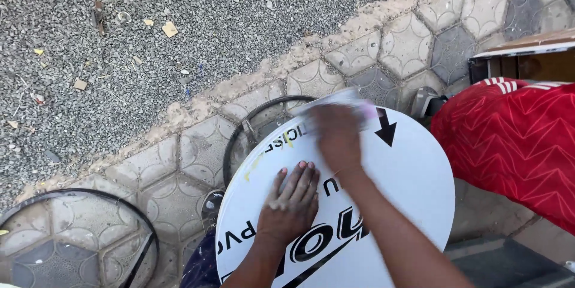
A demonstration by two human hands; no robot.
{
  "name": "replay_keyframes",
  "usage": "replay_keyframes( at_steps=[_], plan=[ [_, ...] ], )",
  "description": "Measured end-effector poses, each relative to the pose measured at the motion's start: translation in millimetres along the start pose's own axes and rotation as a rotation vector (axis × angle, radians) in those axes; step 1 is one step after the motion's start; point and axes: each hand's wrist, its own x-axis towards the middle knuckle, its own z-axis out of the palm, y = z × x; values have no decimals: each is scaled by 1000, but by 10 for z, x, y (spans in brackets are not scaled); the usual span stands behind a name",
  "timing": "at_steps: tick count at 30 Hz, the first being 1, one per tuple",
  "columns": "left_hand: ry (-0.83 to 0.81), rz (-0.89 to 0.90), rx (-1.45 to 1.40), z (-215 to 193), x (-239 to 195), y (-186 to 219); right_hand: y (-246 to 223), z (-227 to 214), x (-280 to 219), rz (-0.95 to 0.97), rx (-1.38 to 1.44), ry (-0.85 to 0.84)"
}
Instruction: Preparing filler material in a cup, applying it to the edges of circular boards, and sanding the edges smooth.
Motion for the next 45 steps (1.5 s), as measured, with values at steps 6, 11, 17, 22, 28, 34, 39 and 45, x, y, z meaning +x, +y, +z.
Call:
replay_keyframes(
  at_steps=[6,11,17,22,28,34,39,45],
  plan=[
    [-99,-4,-5,88,-101,9,1451,-887,-398,821,-124,-438],
    [-64,-2,14,57,-56,3,1410,-636,-449,748,96,-185],
    [-141,-6,-27,267,-223,12,-462,96,-33,-67,467,66],
    [113,58,159,839,-391,-69,-1920,-434,-82,-386,374,-37],
    [111,-35,-16,453,-313,-215,-2003,-1485,-99,108,714,220],
    [33,-382,-548,380,-395,-342,-1441,-1534,-264,902,1513,48],
    [-96,-764,-1052,157,-638,-476,-1087,-950,-862,1317,1425,345],
    [-212,-269,-661,-1332,-245,-380,-1560,-1371,-847,1089,1219,85]
  ],
)
